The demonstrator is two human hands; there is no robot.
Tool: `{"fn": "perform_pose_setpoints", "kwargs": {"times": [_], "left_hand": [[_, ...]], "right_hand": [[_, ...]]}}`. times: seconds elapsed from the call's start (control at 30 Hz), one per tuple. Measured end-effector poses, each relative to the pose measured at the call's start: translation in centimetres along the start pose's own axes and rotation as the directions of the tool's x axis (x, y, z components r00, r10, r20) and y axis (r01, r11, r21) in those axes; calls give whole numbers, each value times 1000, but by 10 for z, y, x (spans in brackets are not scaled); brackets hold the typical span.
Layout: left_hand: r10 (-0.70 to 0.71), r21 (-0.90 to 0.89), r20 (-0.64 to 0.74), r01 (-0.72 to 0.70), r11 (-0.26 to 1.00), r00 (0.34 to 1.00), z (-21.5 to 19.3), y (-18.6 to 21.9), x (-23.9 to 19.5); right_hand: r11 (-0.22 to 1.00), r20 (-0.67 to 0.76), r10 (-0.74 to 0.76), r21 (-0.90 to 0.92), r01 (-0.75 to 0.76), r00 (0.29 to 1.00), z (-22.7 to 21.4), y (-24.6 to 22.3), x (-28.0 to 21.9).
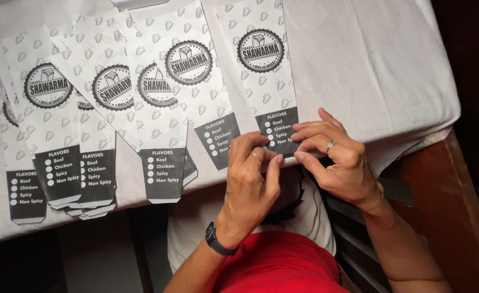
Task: Applying glue to the edges of paper shawarma wraps and folding them to complete the packaging assembly.
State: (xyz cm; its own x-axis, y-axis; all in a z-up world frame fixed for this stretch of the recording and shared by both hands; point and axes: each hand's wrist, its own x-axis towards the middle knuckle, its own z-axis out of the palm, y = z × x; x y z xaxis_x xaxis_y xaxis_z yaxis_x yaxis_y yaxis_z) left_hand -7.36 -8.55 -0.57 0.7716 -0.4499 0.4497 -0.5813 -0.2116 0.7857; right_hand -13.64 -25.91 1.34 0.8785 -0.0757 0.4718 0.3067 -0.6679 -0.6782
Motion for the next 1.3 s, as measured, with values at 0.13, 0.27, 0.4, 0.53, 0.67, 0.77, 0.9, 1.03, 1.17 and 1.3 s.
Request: {"fn": "perform_pose_setpoints", "kwargs": {"times": [0.13, 0.27, 0.4, 0.53, 0.67, 0.77, 0.9, 1.03, 1.17, 1.3], "left_hand": [[-51, 3, -8, 51, 999, 999, 2, 2, 0], [-82, -15, -10, 81, 997, 997, 4, 1, 2], [-101, -48, 6, 102, 994, 995, -2, 3, 4], [-103, -83, 20, 104, 991, 994, -5, 3, 5], [-83, -50, 14, 84, 995, 996, -4, 3, 5], [-77, -49, 24, 78, 996, 997, -5, 1, 4], [-77, -66, 25, 79, 995, 997, -6, 3, 3], [53, 32, -55, -51, 998, 997, 0, 2, -1], [253, 214, -95, -228, 950, 963, 4, -2, -8], [217, 276, -12, -205, 939, 976, -24, 8, -15]], "right_hand": [[999, -10, 40, 11, -40, 999, 1, -1, 1], [996, -10, 83, 17, -83, 997, 0, -1, 1], [992, 0, 119, 32, -119, 993, -2, -2, 2], [987, 15, 147, 56, -147, 989, -3, -2, 2], [992, -14, 127, -9, -127, 992, 1, -12, 6], [992, -54, 120, -26, -122, 991, 9, -11, 1], [982, 17, 173, 80, -174, 985, -1, -5, -2], [993, -62, 114, 19, -113, 991, 6, -18, 4], [973, -118, -84, -225, 56, 989, 29, -22, 2], [943, -33, -121, -315, 104, 992, 12, -1, -7]]}}
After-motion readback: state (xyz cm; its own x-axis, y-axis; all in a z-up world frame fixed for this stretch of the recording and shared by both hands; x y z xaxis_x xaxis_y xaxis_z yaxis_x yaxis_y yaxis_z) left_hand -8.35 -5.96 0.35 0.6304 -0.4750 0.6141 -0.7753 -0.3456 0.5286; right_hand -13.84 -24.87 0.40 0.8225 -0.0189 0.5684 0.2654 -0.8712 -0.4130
